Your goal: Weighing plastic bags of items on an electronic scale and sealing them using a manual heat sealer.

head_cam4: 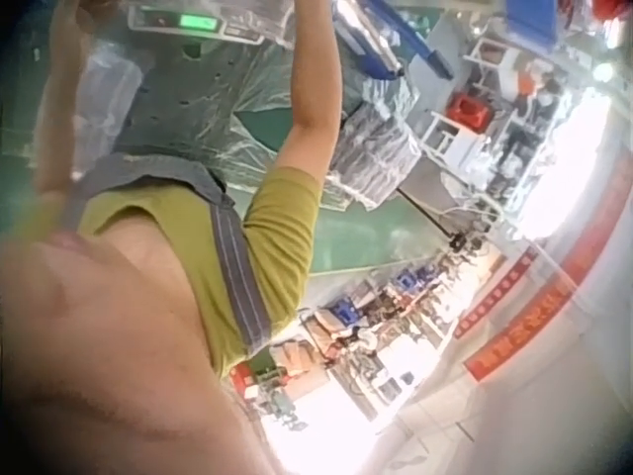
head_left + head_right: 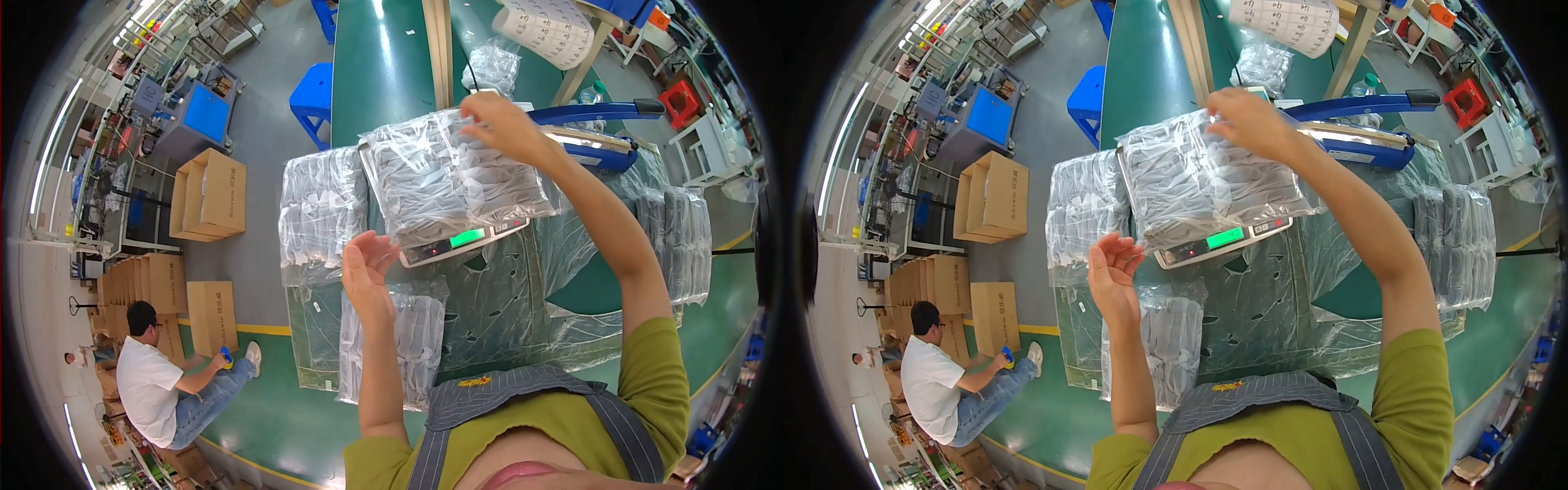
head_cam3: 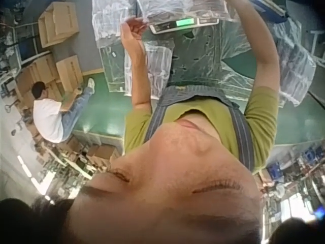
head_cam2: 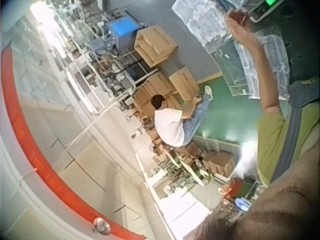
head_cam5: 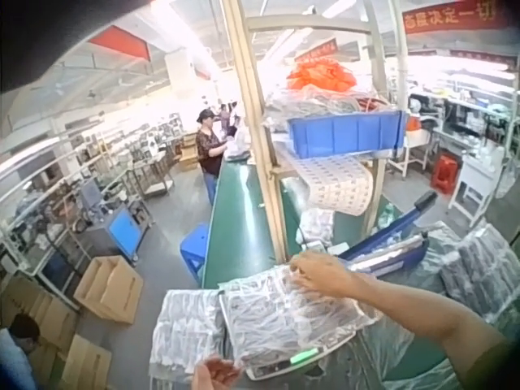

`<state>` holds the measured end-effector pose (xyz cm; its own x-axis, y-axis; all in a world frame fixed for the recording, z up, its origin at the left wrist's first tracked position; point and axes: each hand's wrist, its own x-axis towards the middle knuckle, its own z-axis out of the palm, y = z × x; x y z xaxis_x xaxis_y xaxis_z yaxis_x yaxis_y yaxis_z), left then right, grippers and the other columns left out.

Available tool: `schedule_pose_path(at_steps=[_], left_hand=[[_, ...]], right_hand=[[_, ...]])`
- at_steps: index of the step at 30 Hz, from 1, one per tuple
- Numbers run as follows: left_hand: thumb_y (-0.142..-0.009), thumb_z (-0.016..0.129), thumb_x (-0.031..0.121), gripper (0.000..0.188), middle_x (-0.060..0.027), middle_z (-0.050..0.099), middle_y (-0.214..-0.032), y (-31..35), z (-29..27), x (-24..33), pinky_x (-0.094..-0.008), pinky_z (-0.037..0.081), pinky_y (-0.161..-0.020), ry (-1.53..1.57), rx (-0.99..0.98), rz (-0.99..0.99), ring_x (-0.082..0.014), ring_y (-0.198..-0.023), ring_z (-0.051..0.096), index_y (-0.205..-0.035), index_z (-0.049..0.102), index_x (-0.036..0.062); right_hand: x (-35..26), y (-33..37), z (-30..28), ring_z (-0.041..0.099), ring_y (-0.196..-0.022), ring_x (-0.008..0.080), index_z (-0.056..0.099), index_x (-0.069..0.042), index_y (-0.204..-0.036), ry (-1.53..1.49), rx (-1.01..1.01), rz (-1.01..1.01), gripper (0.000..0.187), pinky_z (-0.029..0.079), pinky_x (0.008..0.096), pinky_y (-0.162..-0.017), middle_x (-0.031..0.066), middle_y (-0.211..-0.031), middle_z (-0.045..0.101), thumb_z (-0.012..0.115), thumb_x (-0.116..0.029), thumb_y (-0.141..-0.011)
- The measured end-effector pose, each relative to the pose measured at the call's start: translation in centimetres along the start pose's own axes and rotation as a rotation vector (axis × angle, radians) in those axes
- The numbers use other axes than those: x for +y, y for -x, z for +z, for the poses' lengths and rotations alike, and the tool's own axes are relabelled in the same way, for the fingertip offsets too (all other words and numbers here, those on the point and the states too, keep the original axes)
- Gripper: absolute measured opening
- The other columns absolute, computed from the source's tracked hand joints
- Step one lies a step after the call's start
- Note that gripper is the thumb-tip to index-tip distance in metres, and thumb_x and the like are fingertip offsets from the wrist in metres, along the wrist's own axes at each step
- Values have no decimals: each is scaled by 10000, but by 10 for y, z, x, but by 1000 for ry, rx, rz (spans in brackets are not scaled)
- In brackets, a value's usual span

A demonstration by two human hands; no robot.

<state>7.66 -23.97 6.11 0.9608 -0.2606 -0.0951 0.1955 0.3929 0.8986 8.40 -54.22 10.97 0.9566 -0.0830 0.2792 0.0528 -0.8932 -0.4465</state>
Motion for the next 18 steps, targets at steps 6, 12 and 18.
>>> schedule_pose_path(at_steps=[6,12,18], left_hand=[[-942,379,323,364,-100,593,-891,8,-17,11,-305,477,-706,-31,55,26,-185,-774,578,-1026,531,2],[-928,426,309,340,-93,594,-872,6,-22,-15,-295,482,-705,-2,68,-61,-169,-756,575,-1030,533,3],[-939,409,329,339,-70,611,-790,21,-32,3,-283,497,-686,-111,22,-66,-143,-703,606,-981,557,27]], right_hand=[[61,117,-19,557,-836,236,555,-23,-987,155,368,219,208,428,314,-762,109,-916,573,569,-170,-841],[62,175,-5,577,-862,199,531,1,-1077,-1367,-38,1095,408,450,316,-809,108,-996,581,444,-363,-917],[53,155,29,557,-970,182,443,-33,-1254,-750,-51,738,459,457,307,-806,100,-1278,453,421,-347,-920]])
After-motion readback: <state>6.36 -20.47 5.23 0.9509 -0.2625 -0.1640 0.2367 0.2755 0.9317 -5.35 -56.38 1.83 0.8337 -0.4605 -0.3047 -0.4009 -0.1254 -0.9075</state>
